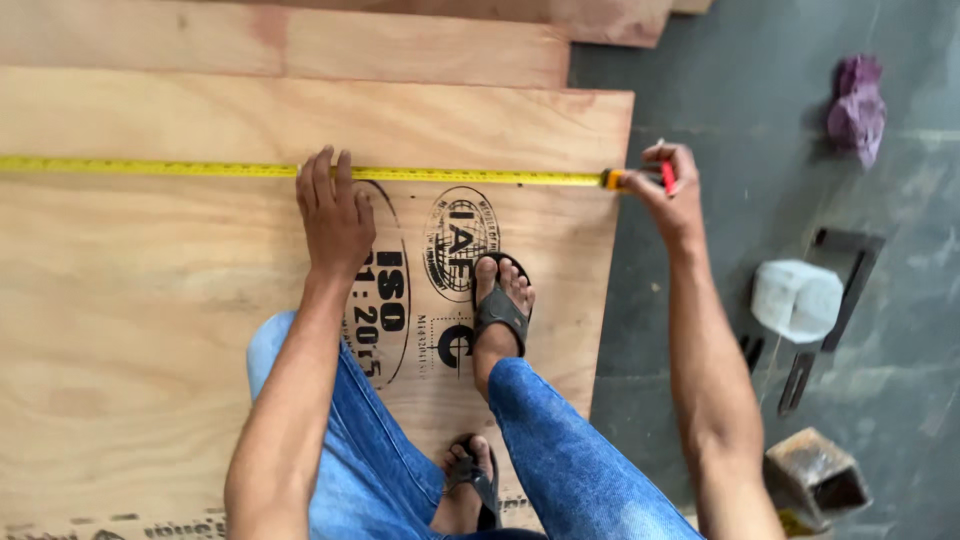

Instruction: The person measures and marks a large plywood sheet with a tape measure and pencil. Then, they use a circular saw to cut the plywood along the marked line.

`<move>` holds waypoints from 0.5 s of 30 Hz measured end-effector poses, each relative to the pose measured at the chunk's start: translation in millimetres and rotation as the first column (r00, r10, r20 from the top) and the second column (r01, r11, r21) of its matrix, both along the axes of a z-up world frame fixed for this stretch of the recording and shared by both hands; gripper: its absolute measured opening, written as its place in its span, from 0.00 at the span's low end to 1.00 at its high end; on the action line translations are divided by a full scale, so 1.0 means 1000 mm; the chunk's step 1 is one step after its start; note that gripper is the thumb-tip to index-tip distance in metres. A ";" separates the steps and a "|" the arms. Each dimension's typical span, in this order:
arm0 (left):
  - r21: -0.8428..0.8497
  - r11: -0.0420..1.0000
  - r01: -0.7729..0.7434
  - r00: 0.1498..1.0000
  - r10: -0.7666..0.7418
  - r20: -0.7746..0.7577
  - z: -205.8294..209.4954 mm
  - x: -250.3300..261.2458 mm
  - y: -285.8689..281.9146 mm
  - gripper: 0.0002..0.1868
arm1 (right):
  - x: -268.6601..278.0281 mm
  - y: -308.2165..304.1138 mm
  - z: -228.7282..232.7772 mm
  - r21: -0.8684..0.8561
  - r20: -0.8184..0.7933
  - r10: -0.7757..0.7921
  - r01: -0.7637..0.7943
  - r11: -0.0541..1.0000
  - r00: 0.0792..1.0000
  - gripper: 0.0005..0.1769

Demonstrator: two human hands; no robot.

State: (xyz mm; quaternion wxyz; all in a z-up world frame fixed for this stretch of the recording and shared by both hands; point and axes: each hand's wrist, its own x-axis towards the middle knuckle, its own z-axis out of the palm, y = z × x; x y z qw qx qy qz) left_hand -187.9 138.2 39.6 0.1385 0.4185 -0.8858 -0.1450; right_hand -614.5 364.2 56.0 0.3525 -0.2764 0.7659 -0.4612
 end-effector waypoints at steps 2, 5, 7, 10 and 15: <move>0.008 0.997 0.073 0.997 -0.073 0.010 -0.006 0.000 0.006 0.28 | -0.022 0.010 -0.009 -0.040 0.042 -0.047 0.048 0.998 0.998 0.24; 0.017 0.992 0.125 0.992 -0.125 0.023 -0.014 -0.002 0.008 0.28 | -0.037 0.021 -0.020 -0.003 0.048 -0.098 0.098 0.995 0.994 0.24; 0.023 0.991 0.133 0.991 -0.133 0.025 -0.017 -0.002 0.009 0.27 | -0.039 0.021 -0.025 0.024 0.031 -0.105 0.105 0.994 0.994 0.23; 0.020 0.991 0.131 0.991 -0.131 0.006 -0.020 -0.006 0.009 0.27 | -0.044 0.011 -0.030 0.001 0.018 -0.099 0.099 0.995 0.995 0.22; 0.024 0.995 0.100 0.994 -0.099 -0.034 -0.031 -0.016 0.014 0.26 | -0.044 0.011 -0.030 0.005 0.075 -0.109 0.109 0.994 0.991 0.22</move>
